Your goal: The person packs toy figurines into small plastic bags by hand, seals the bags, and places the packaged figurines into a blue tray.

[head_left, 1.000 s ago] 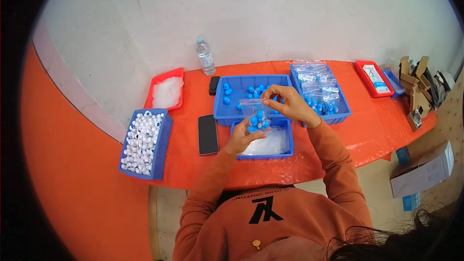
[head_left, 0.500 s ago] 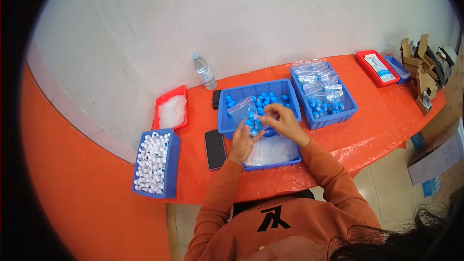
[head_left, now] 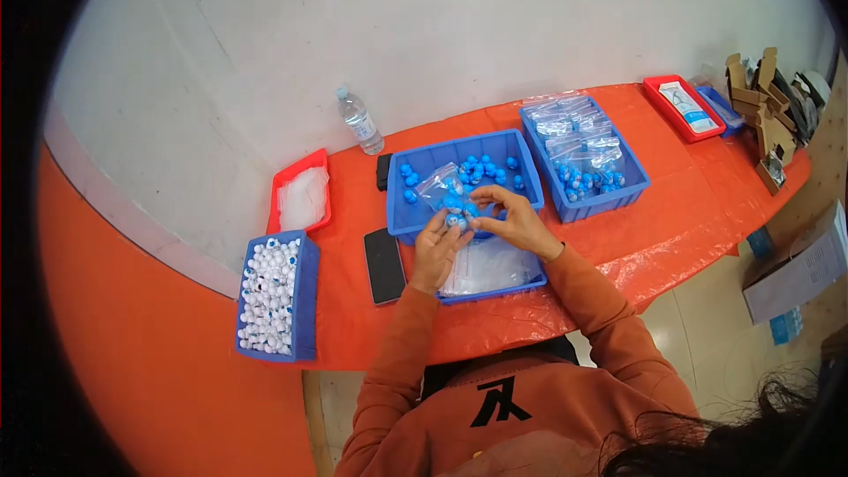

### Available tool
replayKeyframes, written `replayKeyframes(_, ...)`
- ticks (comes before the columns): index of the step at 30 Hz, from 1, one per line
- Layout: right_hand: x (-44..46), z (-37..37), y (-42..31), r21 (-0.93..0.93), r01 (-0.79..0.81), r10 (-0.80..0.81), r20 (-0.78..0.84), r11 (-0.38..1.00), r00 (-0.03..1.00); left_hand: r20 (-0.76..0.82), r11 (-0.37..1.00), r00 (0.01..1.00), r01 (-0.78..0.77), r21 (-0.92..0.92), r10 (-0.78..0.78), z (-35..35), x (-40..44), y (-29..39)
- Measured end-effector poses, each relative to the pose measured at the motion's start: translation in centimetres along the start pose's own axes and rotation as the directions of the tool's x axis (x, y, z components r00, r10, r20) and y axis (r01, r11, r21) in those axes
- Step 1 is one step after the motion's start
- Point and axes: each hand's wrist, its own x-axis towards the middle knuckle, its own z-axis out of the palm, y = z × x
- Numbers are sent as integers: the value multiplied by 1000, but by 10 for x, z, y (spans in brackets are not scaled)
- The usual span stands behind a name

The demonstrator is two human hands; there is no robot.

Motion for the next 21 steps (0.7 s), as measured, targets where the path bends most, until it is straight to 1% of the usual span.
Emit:
replayKeyframes(1,-1,1,-2,-46,47,-47,-7,998,999,-34,1000,999,0,8,0,0,0,0)
replayKeyframes(2,-2,2,-1,-45,47,-48,-4,998,999,-37,1000,999,-2,7,2,1,0,1)
replayKeyframes(6,-3,6,13,25,-23,24,-26,999,999,-6,983,1000,-3,-185,2,9,2,1)
replayKeyframes(12,-3,3,19,2,-98,98,-12,995,995,52,958,998,50,-282,-37,7,5,5)
replayKeyframes(16,-5,3,17,-147,18,-16,13,989,1000,-18,998,1000,25,-61,-26,9,4,0)
replayKeyframes(17,-7,3,18,-145,12,-11,12,989,1000,-21,998,999,29,-61,-31,8,3,-1)
replayKeyframes(21,-7,2,19,-250,-13,31,68,968,997,-78,999,997,-14,30,16,6,5,0)
